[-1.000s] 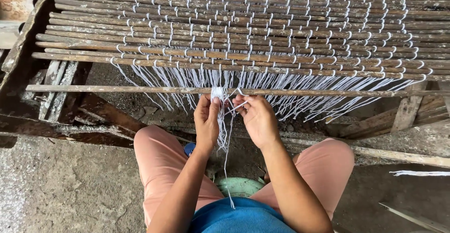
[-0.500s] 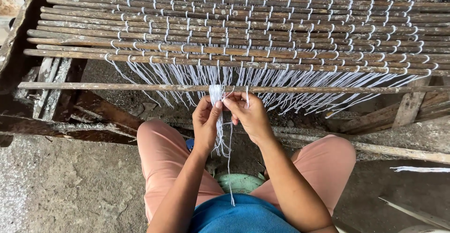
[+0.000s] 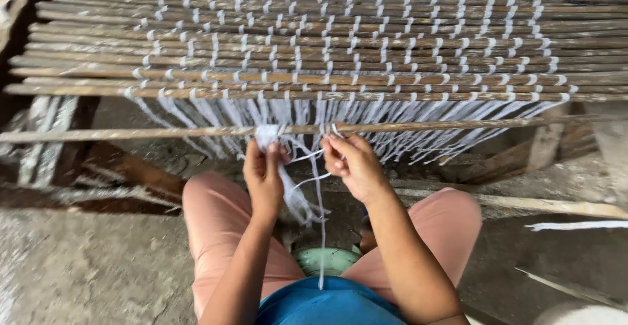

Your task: Weaving or looping cotton wicks around wooden rods on a frame for candle production.

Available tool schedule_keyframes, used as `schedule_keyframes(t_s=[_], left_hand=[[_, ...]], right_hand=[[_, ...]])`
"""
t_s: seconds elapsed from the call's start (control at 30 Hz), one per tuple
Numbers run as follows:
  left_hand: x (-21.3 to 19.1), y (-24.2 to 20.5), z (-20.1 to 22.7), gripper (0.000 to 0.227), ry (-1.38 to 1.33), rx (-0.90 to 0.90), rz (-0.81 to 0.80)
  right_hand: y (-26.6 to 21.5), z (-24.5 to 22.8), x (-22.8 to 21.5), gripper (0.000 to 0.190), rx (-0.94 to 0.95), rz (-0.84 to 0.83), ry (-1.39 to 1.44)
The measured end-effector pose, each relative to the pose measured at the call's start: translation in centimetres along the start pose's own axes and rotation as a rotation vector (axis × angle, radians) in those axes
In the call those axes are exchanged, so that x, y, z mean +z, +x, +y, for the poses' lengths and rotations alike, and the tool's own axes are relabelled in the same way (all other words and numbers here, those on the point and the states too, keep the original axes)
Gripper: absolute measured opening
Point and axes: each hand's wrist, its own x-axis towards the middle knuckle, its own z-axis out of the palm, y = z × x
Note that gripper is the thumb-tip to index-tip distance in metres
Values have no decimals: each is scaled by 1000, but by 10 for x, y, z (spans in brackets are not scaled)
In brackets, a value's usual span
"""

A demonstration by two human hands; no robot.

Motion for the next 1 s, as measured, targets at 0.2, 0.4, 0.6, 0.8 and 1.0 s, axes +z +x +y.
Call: schedule_keyframes(t_s=[0.2,0.4,0.6,0.8,1.0], left_hand=[[-31,0,-33,13,568,124,-58],[-33,-1,-54,7,339,106,-19],[-39,0,-61,7,297,70,48],[-48,-1,-60,9,395,126,24],[-40,1,-44,20,494,139,-48]], right_hand=[[-1,-11,-65,21,232,-86,185],[-17,-61,-163,26,225,-267,194],[-49,-128,-228,30,81,84,151],[-62,-165,-270,10,-62,245,155],[-59,-172,-294,27,-89,345,168]])
